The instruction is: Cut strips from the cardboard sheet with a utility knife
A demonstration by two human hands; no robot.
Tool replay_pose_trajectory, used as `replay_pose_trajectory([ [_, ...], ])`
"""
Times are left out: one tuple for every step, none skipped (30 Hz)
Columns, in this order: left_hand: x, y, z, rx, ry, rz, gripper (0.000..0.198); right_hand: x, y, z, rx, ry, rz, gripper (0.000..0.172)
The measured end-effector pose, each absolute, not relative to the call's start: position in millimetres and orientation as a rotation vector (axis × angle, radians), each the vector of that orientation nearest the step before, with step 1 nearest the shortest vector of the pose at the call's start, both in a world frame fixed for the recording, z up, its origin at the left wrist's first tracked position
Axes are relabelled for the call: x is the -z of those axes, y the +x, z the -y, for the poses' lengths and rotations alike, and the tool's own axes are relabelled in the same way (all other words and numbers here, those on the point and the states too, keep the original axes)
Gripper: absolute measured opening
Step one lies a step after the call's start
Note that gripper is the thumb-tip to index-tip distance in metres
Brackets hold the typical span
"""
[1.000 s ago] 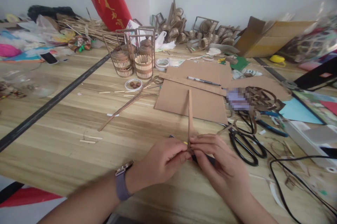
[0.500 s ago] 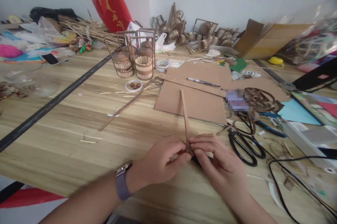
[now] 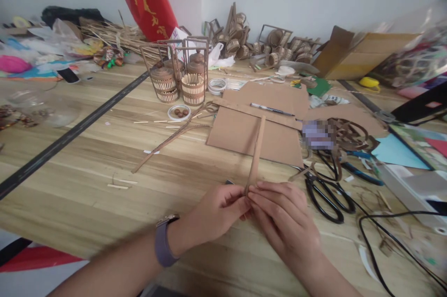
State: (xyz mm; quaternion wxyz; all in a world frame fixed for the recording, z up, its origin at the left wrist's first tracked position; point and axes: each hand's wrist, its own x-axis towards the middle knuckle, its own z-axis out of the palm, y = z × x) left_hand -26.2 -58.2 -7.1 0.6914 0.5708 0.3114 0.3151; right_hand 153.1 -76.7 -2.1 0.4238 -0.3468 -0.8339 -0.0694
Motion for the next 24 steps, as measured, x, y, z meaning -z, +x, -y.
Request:
replay_pose_trajectory([
  [6.7, -25.7, 57.9, -0.718, 1.270, -0.695, 0.052, 2.7, 152.8, 76.8, 0.181, -0.869, 2.086, 0.021],
  [6.4, -25.3, 57.6, -0.724, 1.267, -0.699, 0.051, 3.1, 152.5, 76.9, 0.186, -0.871, 2.087, 0.020],
  [6.3, -25.2, 57.5, -0.722, 1.266, -0.705, 0.049, 3.4, 152.2, 77.1, 0.187, -0.873, 2.092, 0.019],
  [6.3, -25.2, 57.5, -0.711, 1.263, -0.715, 0.047, 3.4, 152.1, 77.3, 0.187, -0.875, 2.098, 0.019],
  [6.5, -25.4, 57.6, -0.695, 1.258, -0.725, 0.046, 3.3, 152.0, 77.4, 0.185, -0.877, 2.102, 0.018],
  [6.8, -25.7, 57.8, -0.678, 1.257, -0.736, 0.044, 3.1, 152.0, 77.5, 0.182, -0.879, 2.103, 0.018],
  [7.1, -26.0, 58.1, -0.668, 1.262, -0.749, 0.043, 2.8, 152.0, 77.6, 0.177, -0.883, 2.099, 0.017],
  [7.4, -26.4, 58.5, -0.662, 1.275, -0.764, 0.042, 2.5, 152.1, 77.6, 0.167, -0.891, 2.091, 0.017],
  [7.5, -26.7, 58.8, -0.658, 1.290, -0.782, 0.041, 2.1, 152.2, 77.5, 0.153, -0.899, 2.083, 0.017],
  [7.3, -26.9, 59.2, -0.652, 1.305, -0.800, 0.041, 1.7, 152.3, 77.4, 0.134, -0.905, 2.074, 0.017],
  [6.9, -27.1, 59.6, -0.646, 1.318, -0.818, 0.041, 1.2, 152.4, 77.2, 0.112, -0.909, 2.067, 0.017],
  [6.1, -27.2, 60.0, -0.640, 1.326, -0.834, 0.040, 0.6, 152.5, 77.0, 0.086, -0.915, 2.058, 0.019],
  [5.1, -27.3, 60.3, -0.635, 1.333, -0.842, 0.038, 0.0, 152.5, 76.8, 0.060, -0.925, 2.046, 0.020],
  [3.9, -27.3, 60.6, -0.637, 1.340, -0.840, 0.036, -0.6, 152.5, 76.7, 0.034, -0.938, 2.032, 0.020],
  [2.7, -27.4, 60.8, -0.644, 1.350, -0.828, 0.034, -1.2, 152.4, 76.6, 0.010, -0.951, 2.014, 0.021],
  [1.5, -27.6, 61.0, -0.655, 1.362, -0.808, 0.032, -1.7, 152.1, 76.7, -0.014, -0.964, 1.996, 0.021],
  [0.6, -27.8, 60.9, -0.668, 1.377, -0.785, 0.032, -2.2, 151.9, 76.9, -0.040, -0.975, 1.976, 0.020],
  [0.0, -28.2, 60.8, -0.680, 1.396, -0.767, 0.031, -2.6, 151.5, 77.2, -0.071, -0.984, 1.955, 0.019],
  [-0.4, -28.7, 60.4, -0.686, 1.421, -0.759, 0.032, -2.9, 151.2, 77.5, -0.107, -0.992, 1.935, 0.018],
  [-0.5, -29.4, 59.9, -0.687, 1.454, -0.764, 0.032, -3.2, 150.9, 78.0, -0.148, -1.002, 1.914, 0.016],
  [-0.3, -30.2, 59.3, -0.684, 1.496, -0.772, 0.033, -3.5, 150.7, 78.3, -0.191, -1.012, 1.891, 0.015],
  [0.0, -31.0, 58.6, -0.689, 1.547, -0.777, 0.032, -3.9, 150.5, 78.6, -0.238, -1.027, 1.863, 0.015],
  [0.4, -31.8, 57.9, -0.702, 1.608, -0.772, 0.032, -4.3, 150.4, 78.8, -0.286, -1.046, 1.830, 0.015],
  [0.8, -32.6, 57.3, -0.724, 1.676, -0.751, 0.032, -4.7, 150.3, 78.9, -0.331, -1.064, 1.794, 0.016],
])
